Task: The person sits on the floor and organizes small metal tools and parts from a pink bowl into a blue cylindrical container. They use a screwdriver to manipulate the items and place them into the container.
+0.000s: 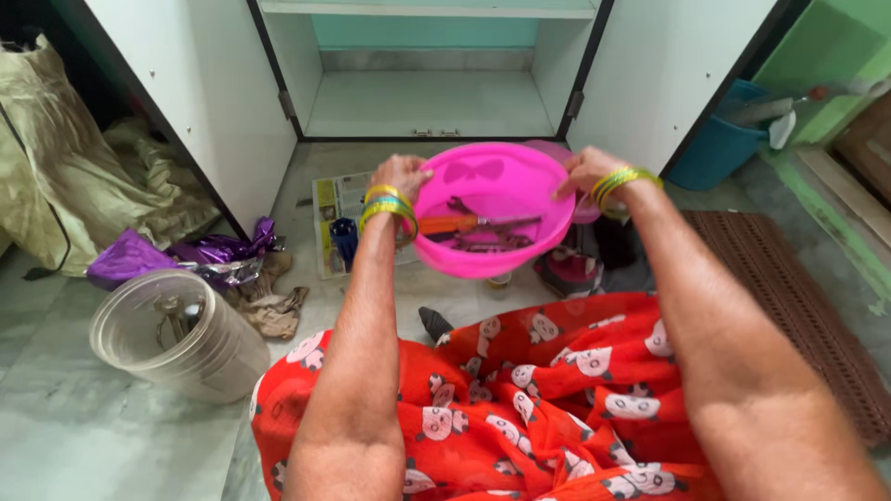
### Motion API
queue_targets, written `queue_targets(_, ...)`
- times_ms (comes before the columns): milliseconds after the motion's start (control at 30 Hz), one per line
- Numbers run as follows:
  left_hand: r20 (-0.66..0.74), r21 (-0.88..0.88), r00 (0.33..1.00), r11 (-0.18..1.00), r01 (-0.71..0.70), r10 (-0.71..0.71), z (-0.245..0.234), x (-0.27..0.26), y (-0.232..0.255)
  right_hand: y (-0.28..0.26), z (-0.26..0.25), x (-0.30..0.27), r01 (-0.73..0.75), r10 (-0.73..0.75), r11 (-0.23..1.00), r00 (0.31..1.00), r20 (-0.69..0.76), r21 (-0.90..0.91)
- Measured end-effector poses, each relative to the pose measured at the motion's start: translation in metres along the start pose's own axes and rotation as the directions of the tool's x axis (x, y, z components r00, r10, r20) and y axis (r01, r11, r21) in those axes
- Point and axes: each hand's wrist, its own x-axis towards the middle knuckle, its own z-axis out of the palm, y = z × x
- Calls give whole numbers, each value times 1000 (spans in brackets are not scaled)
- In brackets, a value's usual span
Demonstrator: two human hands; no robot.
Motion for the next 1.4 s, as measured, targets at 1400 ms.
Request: queue_targets(1400,-434,-85,728,829,553,-531,35,-43,-64,107,157,129,17,-74,396,997,13,918)
